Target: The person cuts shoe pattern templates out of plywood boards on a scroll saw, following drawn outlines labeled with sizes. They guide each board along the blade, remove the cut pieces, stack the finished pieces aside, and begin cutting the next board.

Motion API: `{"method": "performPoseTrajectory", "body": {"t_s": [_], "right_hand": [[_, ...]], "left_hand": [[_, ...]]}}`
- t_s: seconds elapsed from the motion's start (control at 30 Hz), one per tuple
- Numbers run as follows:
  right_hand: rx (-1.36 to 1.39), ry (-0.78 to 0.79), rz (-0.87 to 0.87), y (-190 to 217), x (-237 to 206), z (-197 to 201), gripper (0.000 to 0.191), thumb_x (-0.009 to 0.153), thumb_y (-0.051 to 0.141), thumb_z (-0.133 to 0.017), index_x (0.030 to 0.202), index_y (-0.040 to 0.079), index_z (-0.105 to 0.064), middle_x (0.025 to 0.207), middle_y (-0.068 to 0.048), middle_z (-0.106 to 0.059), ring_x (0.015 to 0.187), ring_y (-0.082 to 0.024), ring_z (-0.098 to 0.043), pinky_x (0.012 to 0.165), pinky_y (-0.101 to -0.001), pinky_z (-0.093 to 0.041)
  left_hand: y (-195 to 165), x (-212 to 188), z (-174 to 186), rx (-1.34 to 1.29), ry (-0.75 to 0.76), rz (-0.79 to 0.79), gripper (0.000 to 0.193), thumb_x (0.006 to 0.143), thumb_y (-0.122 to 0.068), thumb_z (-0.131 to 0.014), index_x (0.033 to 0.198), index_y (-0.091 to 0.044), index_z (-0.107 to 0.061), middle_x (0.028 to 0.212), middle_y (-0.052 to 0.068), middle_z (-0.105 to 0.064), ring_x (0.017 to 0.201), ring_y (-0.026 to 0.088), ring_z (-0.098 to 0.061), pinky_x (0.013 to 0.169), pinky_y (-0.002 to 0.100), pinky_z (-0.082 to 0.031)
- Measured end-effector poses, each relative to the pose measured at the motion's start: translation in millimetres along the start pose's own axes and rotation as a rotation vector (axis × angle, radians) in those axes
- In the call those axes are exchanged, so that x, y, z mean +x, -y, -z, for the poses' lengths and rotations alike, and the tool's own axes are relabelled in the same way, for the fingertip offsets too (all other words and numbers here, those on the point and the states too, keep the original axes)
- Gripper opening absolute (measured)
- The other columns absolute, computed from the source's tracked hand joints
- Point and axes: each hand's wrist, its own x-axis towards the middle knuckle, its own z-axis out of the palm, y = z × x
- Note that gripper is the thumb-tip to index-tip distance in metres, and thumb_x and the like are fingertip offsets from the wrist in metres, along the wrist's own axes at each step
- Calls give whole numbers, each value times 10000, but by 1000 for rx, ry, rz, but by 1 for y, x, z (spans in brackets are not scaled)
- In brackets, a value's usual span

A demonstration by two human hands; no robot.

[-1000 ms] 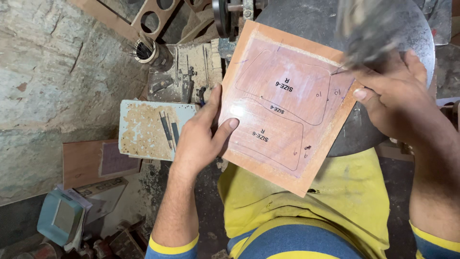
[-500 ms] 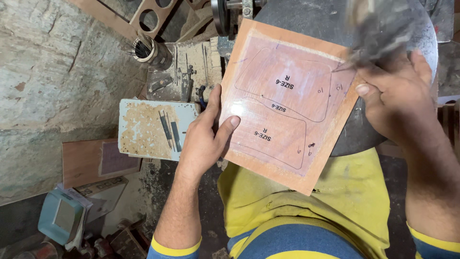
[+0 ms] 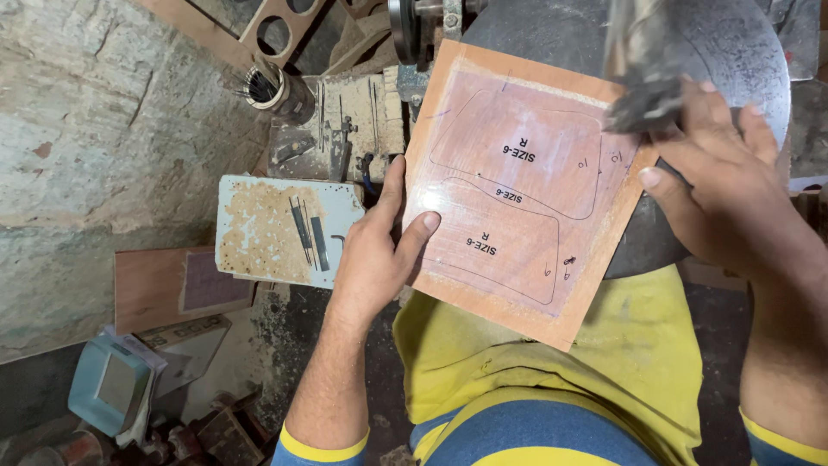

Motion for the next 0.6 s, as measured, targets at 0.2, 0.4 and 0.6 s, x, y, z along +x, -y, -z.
{"method": "performPoseTrajectory", "body": {"t_s": [0.2,0.4,0.6], "right_hand": [[12,-25,63,-4,-3,-5,435,996,159,-589,1415,41,-584,1480,-237,-529,1513,-387,-396,1224,-665,-194],[-34,15,-22,-8,-4,-17,386,1069,207,-613,1436,88,-634,1448,-179,-571,1489,-309,-450,1285,-611,-194],[61,-12,3,-5,3,-15,430,1039,173,-562,1456,73,-595,1629,-212,-381,1570,-395,-282,1260,-644,-143]], "left_hand": [[1,-2,-3,-14,-9,6,785,952,-350,-664,1613,-150,-291,1216,222,-734,1128,305,-743,956,409,-570],[5,1,-5,-26,-23,-24,788,960,-356,-672,1613,-142,-288,1259,228,-718,1161,314,-724,972,413,-562],[6,3,-6,-7,-20,-2,794,954,-357,-674,1617,-157,-287,1241,232,-722,1151,318,-728,969,410,-563]]}}
